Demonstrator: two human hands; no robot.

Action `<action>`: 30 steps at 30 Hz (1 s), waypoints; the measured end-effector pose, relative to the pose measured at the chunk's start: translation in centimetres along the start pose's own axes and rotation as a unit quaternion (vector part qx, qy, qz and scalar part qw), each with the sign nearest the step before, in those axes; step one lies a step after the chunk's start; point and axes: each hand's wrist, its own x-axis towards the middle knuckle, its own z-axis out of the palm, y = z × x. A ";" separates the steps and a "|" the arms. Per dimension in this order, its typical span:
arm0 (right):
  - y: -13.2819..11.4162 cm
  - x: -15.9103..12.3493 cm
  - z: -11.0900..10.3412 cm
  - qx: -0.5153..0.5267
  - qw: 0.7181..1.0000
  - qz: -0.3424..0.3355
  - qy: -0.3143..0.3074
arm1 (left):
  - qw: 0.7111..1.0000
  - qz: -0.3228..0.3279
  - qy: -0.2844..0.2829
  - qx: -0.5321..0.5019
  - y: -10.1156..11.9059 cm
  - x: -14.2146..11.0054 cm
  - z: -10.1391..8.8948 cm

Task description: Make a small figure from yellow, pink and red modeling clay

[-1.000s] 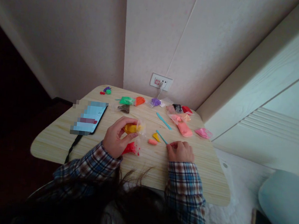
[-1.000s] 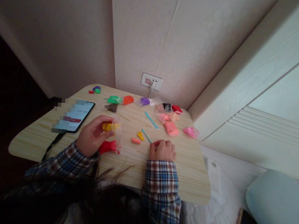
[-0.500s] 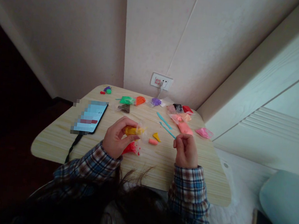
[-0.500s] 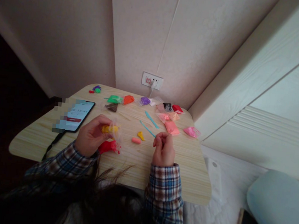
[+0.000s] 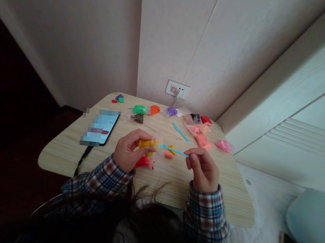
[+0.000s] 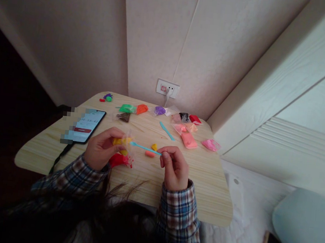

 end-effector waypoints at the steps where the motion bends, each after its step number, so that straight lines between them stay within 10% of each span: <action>1: -0.2 -0.1 0.2 -0.002 1.000 0.011 0.006 | 1.000 0.007 -0.002 0.008 0.0 0.0 0.0; 8: -1.6 -0.8 0.3 -0.135 0.989 0.029 0.046 | 0.998 -0.002 -0.001 0.059 0.4 0.0 -0.2; 21: -2.0 0.0 -0.7 -0.276 0.942 -0.188 -0.031 | 0.995 0.021 -0.020 0.094 0.4 -0.1 -0.2; 30: -2.3 -0.1 -0.3 -0.287 0.941 -0.179 -0.016 | 0.998 0.003 -0.019 0.052 0.6 0.0 -0.2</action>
